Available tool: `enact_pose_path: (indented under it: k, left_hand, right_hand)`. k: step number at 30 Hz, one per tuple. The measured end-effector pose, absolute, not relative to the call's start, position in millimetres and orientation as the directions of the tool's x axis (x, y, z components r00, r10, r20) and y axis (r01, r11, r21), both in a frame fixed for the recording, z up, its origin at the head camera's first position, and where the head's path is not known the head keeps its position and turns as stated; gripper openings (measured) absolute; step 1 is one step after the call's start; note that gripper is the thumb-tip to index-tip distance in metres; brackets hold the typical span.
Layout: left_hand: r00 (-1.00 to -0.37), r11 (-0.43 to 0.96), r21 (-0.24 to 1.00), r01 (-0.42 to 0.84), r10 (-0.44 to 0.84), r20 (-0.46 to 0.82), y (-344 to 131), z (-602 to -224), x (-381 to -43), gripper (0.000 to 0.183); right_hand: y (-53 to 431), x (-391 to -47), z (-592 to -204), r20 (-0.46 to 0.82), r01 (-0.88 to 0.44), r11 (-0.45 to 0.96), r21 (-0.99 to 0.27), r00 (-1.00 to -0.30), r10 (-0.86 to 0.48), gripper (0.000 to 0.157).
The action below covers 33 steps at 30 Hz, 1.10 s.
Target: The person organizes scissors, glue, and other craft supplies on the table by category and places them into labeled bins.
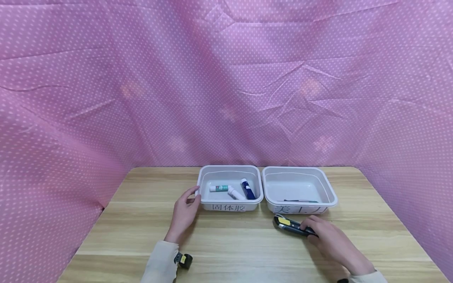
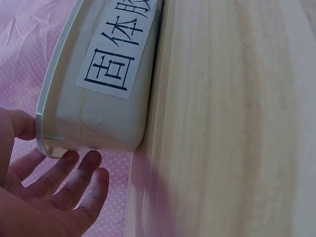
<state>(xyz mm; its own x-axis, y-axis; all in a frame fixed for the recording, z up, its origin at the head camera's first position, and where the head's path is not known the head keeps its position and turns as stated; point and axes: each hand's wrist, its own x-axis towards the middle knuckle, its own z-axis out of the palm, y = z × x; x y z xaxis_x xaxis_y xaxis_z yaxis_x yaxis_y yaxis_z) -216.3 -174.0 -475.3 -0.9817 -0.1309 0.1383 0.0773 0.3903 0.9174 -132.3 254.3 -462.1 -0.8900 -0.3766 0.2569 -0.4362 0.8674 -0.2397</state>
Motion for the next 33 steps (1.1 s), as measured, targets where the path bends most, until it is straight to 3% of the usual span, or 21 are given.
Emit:
enact_pose_path:
  k: [33]
  left_hand:
    - [-0.982, 0.382, 0.920, 0.084, -0.126, 0.142, -174, -475, -216, 0.041]
  right_hand:
    - [248, -131, -445, 0.395, -0.520, 0.834, -0.184, -0.816, -0.421, 0.044]
